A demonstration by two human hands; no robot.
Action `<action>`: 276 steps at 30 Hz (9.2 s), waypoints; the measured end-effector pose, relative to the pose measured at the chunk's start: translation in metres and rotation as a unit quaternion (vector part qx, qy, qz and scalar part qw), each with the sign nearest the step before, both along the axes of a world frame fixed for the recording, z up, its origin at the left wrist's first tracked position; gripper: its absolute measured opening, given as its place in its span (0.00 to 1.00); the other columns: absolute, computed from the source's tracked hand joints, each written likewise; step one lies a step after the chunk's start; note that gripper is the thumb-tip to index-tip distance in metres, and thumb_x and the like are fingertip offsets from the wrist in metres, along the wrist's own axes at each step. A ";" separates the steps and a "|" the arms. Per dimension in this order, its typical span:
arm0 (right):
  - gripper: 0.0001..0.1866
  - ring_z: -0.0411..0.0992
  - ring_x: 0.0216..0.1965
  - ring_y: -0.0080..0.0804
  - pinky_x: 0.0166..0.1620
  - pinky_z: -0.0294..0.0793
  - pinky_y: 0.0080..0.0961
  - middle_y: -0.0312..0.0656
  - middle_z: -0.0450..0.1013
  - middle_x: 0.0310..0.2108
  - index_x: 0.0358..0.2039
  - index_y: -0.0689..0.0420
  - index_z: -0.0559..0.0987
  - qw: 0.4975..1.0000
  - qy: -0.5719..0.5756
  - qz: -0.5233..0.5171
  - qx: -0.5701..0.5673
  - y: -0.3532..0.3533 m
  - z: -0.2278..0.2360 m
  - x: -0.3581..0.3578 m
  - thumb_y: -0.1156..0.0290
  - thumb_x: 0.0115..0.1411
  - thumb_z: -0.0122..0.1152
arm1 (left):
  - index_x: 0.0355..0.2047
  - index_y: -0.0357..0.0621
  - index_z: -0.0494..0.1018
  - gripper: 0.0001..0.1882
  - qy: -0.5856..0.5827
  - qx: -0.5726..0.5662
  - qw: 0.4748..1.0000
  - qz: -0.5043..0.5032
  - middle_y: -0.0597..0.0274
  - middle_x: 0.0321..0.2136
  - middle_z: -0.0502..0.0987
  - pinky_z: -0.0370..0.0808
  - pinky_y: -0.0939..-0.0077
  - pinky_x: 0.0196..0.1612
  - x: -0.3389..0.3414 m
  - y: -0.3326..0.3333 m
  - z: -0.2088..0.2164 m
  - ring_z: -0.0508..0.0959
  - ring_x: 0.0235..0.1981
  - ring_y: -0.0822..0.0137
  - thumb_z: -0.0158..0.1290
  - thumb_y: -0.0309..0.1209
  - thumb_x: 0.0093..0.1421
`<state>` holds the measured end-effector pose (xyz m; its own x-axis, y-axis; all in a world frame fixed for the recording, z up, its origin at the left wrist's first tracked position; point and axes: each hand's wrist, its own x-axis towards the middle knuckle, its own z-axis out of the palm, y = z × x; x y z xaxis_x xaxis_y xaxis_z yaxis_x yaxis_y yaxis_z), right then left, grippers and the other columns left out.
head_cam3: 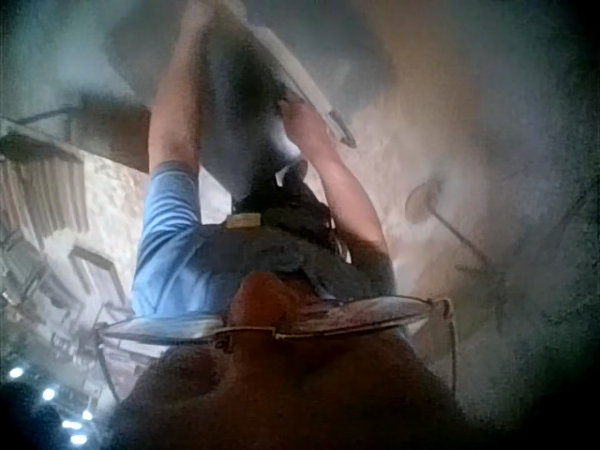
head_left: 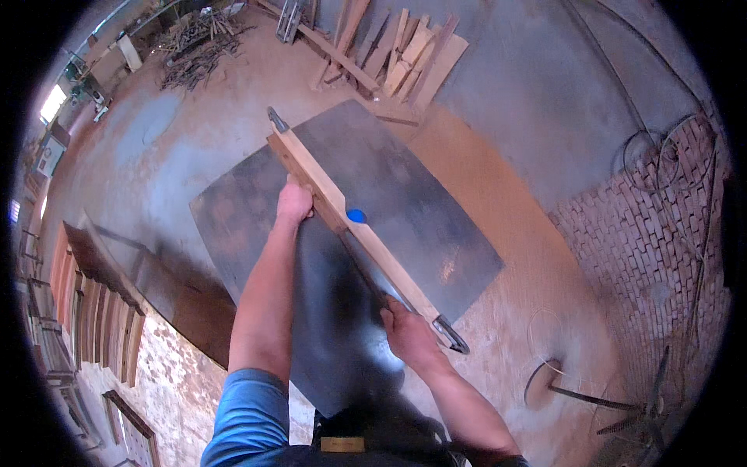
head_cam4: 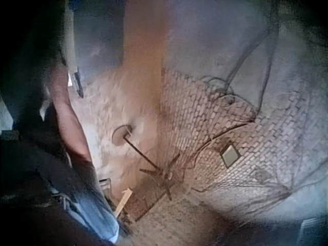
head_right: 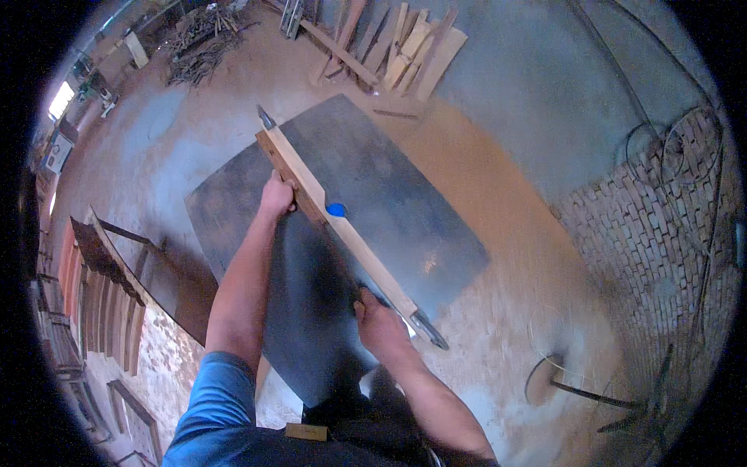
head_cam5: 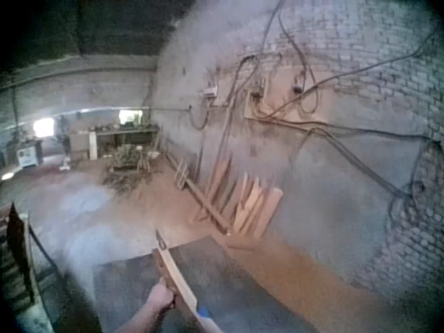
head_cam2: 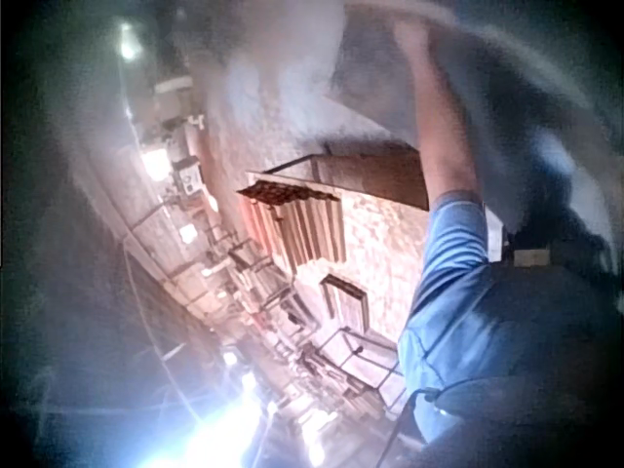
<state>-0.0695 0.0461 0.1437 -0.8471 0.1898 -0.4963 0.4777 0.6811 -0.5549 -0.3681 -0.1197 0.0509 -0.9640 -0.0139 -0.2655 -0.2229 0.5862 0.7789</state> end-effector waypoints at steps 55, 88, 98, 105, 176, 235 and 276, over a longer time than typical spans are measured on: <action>0.22 0.69 0.22 0.26 0.29 0.71 0.28 0.40 0.68 0.19 0.60 0.59 0.72 0.977 -0.057 0.190 -0.071 -0.233 -0.042 0.249 0.68 0.68 0.48 | 0.45 0.44 0.74 0.16 0.142 -0.222 0.854 0.449 0.55 0.33 0.79 0.75 0.59 0.41 0.636 -0.607 0.061 0.78 0.37 0.52 0.59 0.29 0.56; 0.21 0.69 0.23 0.23 0.29 0.72 0.25 0.37 0.69 0.21 0.59 0.60 0.73 0.972 -0.107 0.211 0.016 -0.475 0.002 0.223 0.67 0.68 0.50 | 0.63 0.40 0.60 0.34 0.006 -0.483 0.822 0.301 0.46 0.61 0.65 0.67 0.55 0.61 0.641 -0.965 0.023 0.66 0.60 0.45 0.55 0.23 0.54; 0.23 0.76 0.50 0.50 0.51 0.75 0.38 0.59 0.76 0.46 0.58 0.57 0.73 0.978 -0.098 0.185 -0.001 -0.468 -0.014 0.231 0.60 0.67 0.52 | 0.48 0.41 0.74 0.18 0.218 -0.312 0.921 0.077 0.51 0.43 0.76 0.73 0.59 0.52 0.442 -0.802 0.015 0.75 0.47 0.51 0.54 0.28 0.57; 0.25 0.79 0.32 0.39 0.42 0.77 0.33 0.52 0.79 0.32 0.61 0.59 0.71 0.986 -0.129 0.106 0.018 -0.455 0.012 0.248 0.58 0.68 0.51 | 0.56 0.36 0.69 0.25 0.206 -0.388 0.894 0.089 0.50 0.53 0.72 0.68 0.59 0.58 0.358 -0.768 0.014 0.71 0.54 0.51 0.50 0.29 0.57; 0.25 0.77 0.33 0.33 0.42 0.77 0.30 0.48 0.78 0.31 0.61 0.58 0.70 0.990 -0.119 0.076 -0.019 -0.404 -0.001 0.260 0.59 0.68 0.51 | 0.40 0.36 0.74 0.21 0.001 -0.183 0.976 0.120 0.43 0.36 0.79 0.78 0.57 0.38 0.396 -0.700 0.036 0.81 0.31 0.45 0.51 0.45 0.64; 0.23 0.68 0.24 0.19 0.32 0.71 0.20 0.32 0.69 0.22 0.61 0.61 0.70 0.983 0.022 -0.117 -0.137 0.137 -0.033 0.330 0.66 0.68 0.53 | 0.49 0.40 0.71 0.13 -0.022 0.466 0.869 0.165 0.65 0.35 0.76 0.74 0.75 0.37 0.396 0.007 0.075 0.75 0.33 0.72 0.47 0.33 0.69; 0.23 0.74 0.41 0.31 0.45 0.72 0.25 0.49 0.74 0.39 0.61 0.62 0.70 0.981 0.027 -0.119 -0.150 0.190 -0.019 0.369 0.66 0.68 0.52 | 0.53 0.43 0.68 0.20 -0.092 0.625 0.759 0.159 0.54 0.38 0.78 0.77 0.68 0.32 0.411 0.051 0.032 0.77 0.28 0.63 0.48 0.34 0.61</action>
<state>0.2998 0.2361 0.1242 -0.8225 0.2384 -0.5164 0.5687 0.3559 -0.7415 0.0426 -0.0684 0.0824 -0.9096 0.1350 -0.3930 -0.3708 -0.6906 0.6210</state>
